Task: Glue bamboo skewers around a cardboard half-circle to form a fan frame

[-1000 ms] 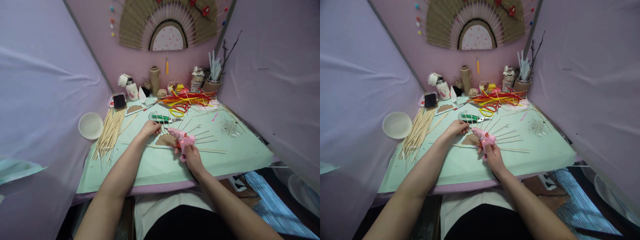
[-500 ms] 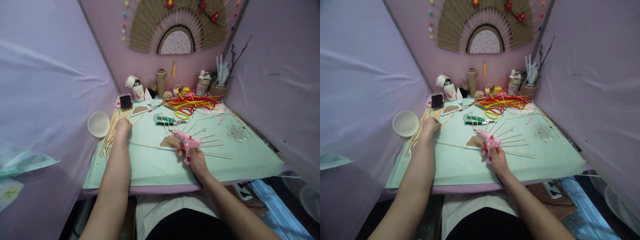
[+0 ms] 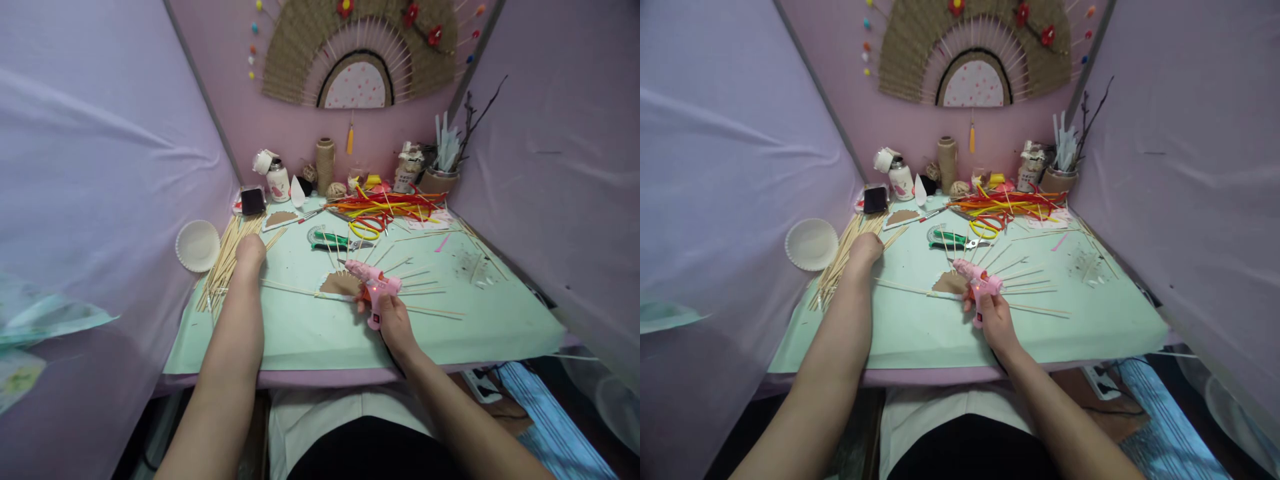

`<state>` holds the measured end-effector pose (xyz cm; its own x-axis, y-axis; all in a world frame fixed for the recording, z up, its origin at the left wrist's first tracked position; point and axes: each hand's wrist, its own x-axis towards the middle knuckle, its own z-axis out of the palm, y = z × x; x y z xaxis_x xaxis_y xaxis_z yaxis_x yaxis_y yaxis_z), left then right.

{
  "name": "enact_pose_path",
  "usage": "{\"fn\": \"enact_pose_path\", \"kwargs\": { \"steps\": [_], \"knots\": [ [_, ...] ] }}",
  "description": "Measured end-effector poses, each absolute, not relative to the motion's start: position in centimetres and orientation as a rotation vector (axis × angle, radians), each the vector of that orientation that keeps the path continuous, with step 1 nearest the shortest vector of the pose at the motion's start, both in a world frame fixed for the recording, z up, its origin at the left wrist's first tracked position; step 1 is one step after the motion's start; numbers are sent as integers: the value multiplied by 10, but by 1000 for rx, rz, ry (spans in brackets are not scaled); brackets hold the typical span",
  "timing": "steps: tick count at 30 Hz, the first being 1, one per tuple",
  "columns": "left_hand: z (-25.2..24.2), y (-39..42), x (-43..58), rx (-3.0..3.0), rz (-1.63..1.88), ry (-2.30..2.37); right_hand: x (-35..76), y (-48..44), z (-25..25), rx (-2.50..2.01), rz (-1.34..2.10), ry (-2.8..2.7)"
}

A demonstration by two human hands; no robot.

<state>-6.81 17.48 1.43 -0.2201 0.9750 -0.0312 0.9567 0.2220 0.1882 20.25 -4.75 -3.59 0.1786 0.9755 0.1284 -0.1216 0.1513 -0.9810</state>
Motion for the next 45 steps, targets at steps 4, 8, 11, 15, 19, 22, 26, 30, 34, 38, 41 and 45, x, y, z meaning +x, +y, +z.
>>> {"fn": "enact_pose_path", "kwargs": {
  "steps": [4, 8, 11, 15, 19, 22, 26, 30, 34, 38, 41, 45],
  "knots": [
    [21, 170, -68, 1858, 262, 2346, 202, -47, -35, -1095, 1038, -1050],
    [33, 163, -61, 1912, 586, 2299, 201, -48, -36, -1095, 1031, -1049],
    [39, 159, -44, 1845, 1246, 1965, 201, -49, -35, -1110, 1016, -1055],
    [41, 148, -11, 1429, 1386, 1467, 204, -50, -24, -1213, 999, -1099],
    [45, 128, 14, 1247, 1143, 1232, 209, -47, -6, -1367, 1005, -1164],
    [49, 116, 22, 1269, 1009, 1205, 210, -42, 4, -1454, 1015, -1207],
    [52, 110, 23, 1315, 883, 1258, 208, -39, 8, -1534, 1038, -1220],
    [51, 110, 24, 1318, 844, 1317, 207, -39, 7, -1564, 1060, -1237],
    [51, 109, 25, 1318, 830, 1341, 206, -36, 7, -1576, 1064, -1268],
    [50, 110, 25, 1324, 826, 1349, 204, -32, 7, -1597, 1054, -1267],
    [47, 112, 24, 1322, 832, 1342, 202, -31, 7, -1604, 1049, -1271],
    [42, 115, 23, 1329, 838, 1323, 201, -31, 7, -1599, 1046, -1266]
  ]
}}
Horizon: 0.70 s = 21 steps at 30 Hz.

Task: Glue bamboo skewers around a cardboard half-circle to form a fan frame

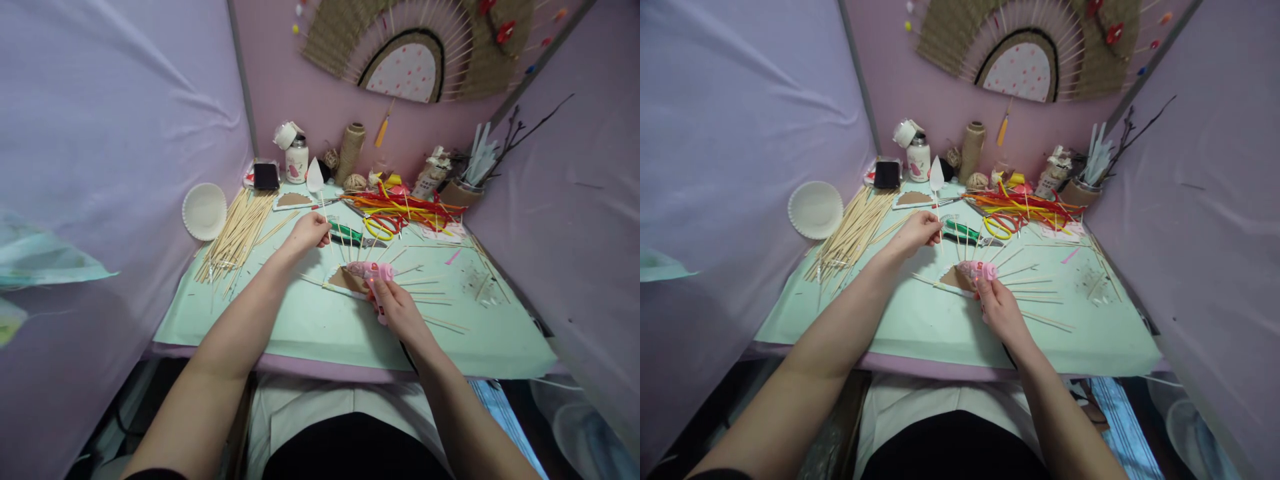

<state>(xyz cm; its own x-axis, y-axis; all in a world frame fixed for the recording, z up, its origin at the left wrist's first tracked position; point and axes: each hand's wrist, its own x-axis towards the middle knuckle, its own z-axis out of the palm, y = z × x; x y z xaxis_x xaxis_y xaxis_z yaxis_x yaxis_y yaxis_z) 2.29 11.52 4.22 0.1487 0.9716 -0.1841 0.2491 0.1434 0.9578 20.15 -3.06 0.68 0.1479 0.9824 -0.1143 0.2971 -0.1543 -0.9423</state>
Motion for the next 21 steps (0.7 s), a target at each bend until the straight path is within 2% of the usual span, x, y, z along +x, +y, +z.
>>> {"fn": "enact_pose_path", "kwargs": {
  "steps": [21],
  "knots": [
    [39, 116, 26, 1326, 789, 1353, 201, -32, 10, -1669, 1010, -1356]
  ]
}}
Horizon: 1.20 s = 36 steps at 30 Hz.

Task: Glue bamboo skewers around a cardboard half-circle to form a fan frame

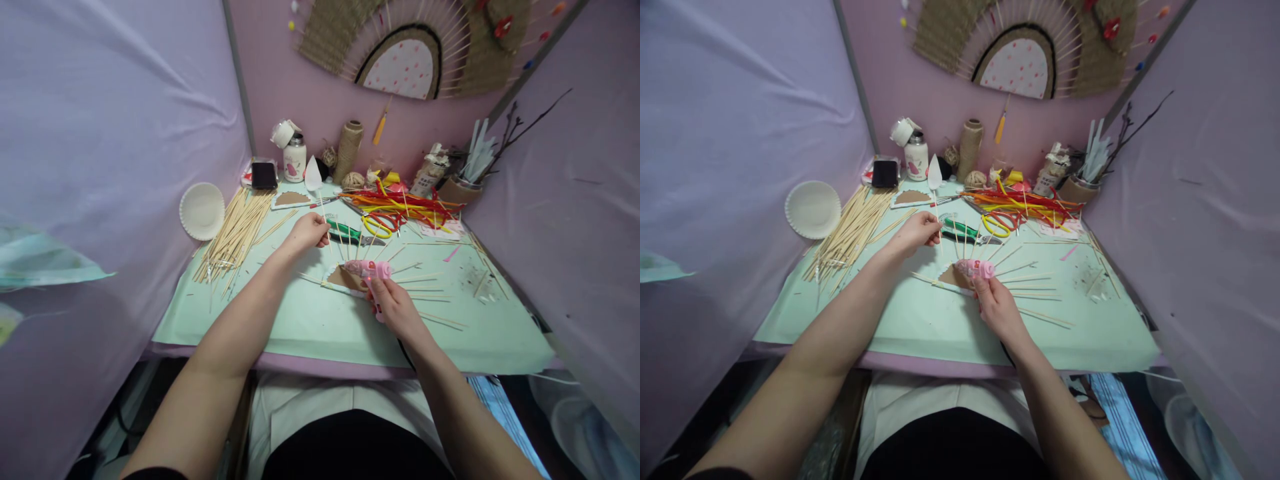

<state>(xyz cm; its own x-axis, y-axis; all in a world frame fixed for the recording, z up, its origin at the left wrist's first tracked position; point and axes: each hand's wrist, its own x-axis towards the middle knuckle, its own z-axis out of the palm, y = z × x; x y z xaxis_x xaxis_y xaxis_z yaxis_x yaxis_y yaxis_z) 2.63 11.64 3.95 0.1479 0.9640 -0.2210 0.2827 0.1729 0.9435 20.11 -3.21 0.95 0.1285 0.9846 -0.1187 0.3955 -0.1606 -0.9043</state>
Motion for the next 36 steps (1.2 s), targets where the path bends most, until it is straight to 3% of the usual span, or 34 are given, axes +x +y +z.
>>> {"fn": "enact_pose_path", "kwargs": {
  "steps": [26, 36],
  "knots": [
    [20, 118, 38, 1373, 717, 1357, 208, -43, 13, -1644, 959, -1307],
    [14, 117, 39, 1362, 694, 1424, 199, -53, -8, -1487, 912, -1195]
  ]
}}
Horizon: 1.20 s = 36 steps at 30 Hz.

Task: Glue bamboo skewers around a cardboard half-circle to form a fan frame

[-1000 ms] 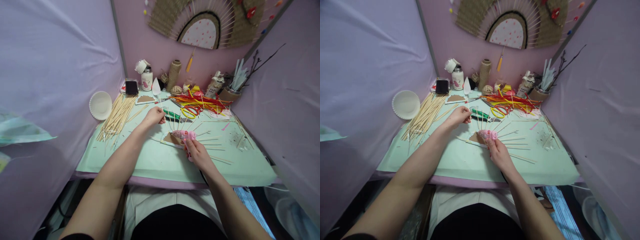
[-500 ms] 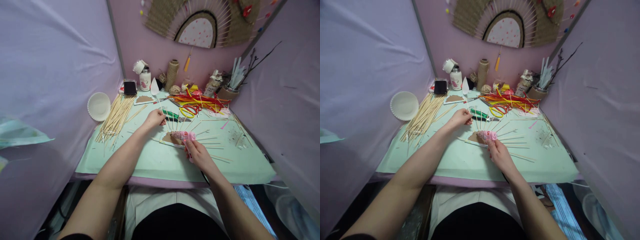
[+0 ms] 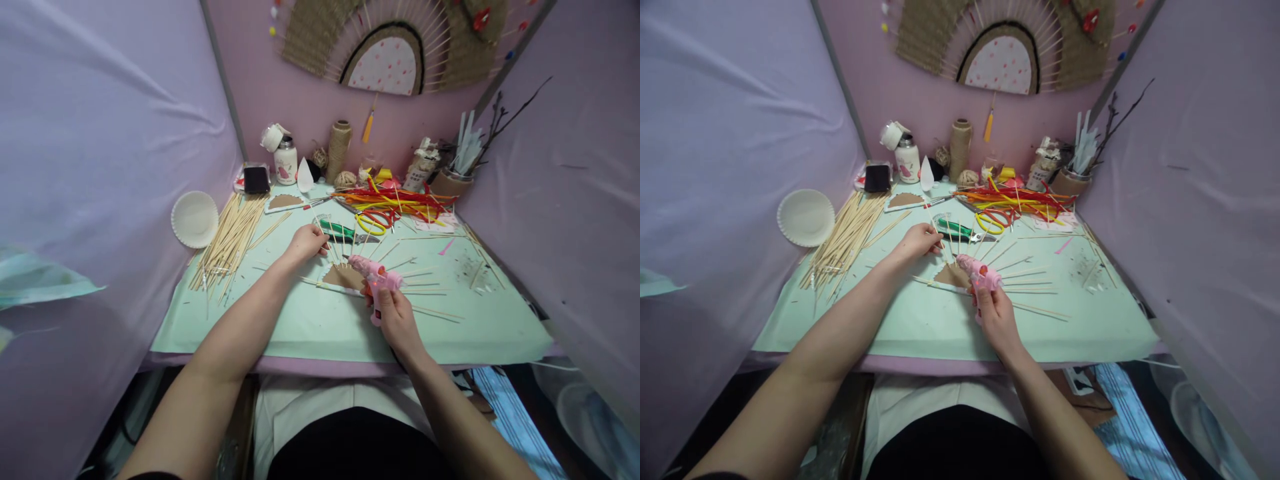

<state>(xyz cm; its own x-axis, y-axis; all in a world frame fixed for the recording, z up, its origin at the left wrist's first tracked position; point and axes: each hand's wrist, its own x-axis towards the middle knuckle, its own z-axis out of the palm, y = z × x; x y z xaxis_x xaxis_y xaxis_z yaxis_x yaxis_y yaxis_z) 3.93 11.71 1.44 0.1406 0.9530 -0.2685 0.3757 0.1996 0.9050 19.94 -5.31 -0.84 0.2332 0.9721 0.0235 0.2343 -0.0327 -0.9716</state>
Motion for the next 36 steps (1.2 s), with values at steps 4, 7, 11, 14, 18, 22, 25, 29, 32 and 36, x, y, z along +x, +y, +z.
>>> {"fn": "enact_pose_path", "kwargs": {
  "steps": [4, 7, 11, 14, 18, 22, 25, 29, 32, 36],
  "knots": [
    [6, 121, 38, 1350, 690, 1415, 199, -54, -15, -1491, 910, -1190],
    [1, 123, 38, 1339, 683, 1402, 200, -55, -18, -1499, 906, -1181],
    [-1, 124, 39, 1330, 681, 1388, 200, -55, -21, -1498, 909, -1151],
    [-4, 124, 42, 1306, 686, 1382, 200, -56, -22, -1490, 918, -1135],
    [-10, 126, 45, 1270, 707, 1375, 199, -56, -21, -1478, 912, -1131],
    [-13, 128, 47, 1259, 714, 1372, 199, -57, -20, -1491, 908, -1147],
    [-12, 128, 47, 1271, 711, 1378, 199, -57, -20, -1503, 912, -1159],
    [-11, 129, 46, 1312, 685, 1396, 199, -57, -22, -1504, 916, -1147],
    [-12, 130, 46, 1334, 663, 1413, 199, -57, -23, -1515, 912, -1159],
    [-9, 128, 46, 1349, 630, 1434, 199, -57, -24, -1503, 899, -1163]
  ]
}}
